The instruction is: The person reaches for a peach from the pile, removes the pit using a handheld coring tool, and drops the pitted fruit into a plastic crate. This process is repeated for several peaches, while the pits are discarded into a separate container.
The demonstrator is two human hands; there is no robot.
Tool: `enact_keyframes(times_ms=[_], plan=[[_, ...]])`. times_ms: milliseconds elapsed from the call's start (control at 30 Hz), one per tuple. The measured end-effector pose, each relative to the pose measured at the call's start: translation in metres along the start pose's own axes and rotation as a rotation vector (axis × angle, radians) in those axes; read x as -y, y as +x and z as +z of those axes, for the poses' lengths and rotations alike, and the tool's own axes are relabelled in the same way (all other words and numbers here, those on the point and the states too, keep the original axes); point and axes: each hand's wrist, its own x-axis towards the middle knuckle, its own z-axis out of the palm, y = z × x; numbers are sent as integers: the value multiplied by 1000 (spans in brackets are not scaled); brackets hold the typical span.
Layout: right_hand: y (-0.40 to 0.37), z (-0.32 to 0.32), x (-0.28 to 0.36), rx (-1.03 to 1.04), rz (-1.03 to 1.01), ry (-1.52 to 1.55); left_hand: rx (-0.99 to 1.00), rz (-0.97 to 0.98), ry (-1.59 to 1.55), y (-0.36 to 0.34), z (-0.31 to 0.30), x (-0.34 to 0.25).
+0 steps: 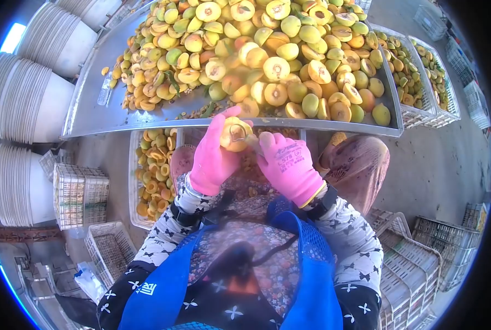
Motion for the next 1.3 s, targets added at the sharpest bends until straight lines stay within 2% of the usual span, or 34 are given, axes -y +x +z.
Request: enact_keyframes(times_ms=[67, 167, 300, 400, 500, 633, 733, 800, 833, 933, 967, 1067, 1133, 1167, 1233, 1267, 1300], plan=[[1, 0, 1, 50, -9, -38, -46, -78, -82, -2, -3, 20], [-1, 1, -1, 86, -44, -57, -118, -217, -212, -5, 2, 17], [-11, 7, -5, 100, -93, -85, -175, -441, -680, -5, 6, -2], [-13, 9, -9, 165, -75, -24, -160, -561, -645, -6, 3, 0], [-19, 20, -9, 202, -29, 157, -169, -568, -538, -7, 5, 6], [-22, 29, 5, 193, 94, 380, -243, -481, -544, -5, 8, 26], [-23, 41, 12, 91, 72, 586, -313, -392, -516, -6, 12, 29], [-12, 16, 18, 431, 518, 1126, -311, -284, -521, -1, 15, 21], [-8, 5, 23, 610, 748, 1386, -330, -310, -536, 1, 18, 16], [-9, 8, 34, 585, 741, 1281, -398, -357, -523, 4, 19, 4], [-26, 45, 26, 268, 378, 879, -411, -356, -486, 4, 22, 4], [-29, 48, 19, 167, 269, 629, -376, -463, -454, 9, 19, 11], [-33, 56, 17, 211, 337, 730, -326, -524, -439, 6, 17, 23], [-33, 59, 17, 227, 374, 783, -382, -413, -405, 5, 22, 27], [-14, 25, 29, 466, 649, 1172, -488, -199, -327, 3, 36, 27], [-7, 12, 33, 583, 787, 1364, -474, -205, -345, 2, 36, 28], [-7, 10, 30, 615, 761, 1429, -463, -210, -364, 2, 34, 29]])
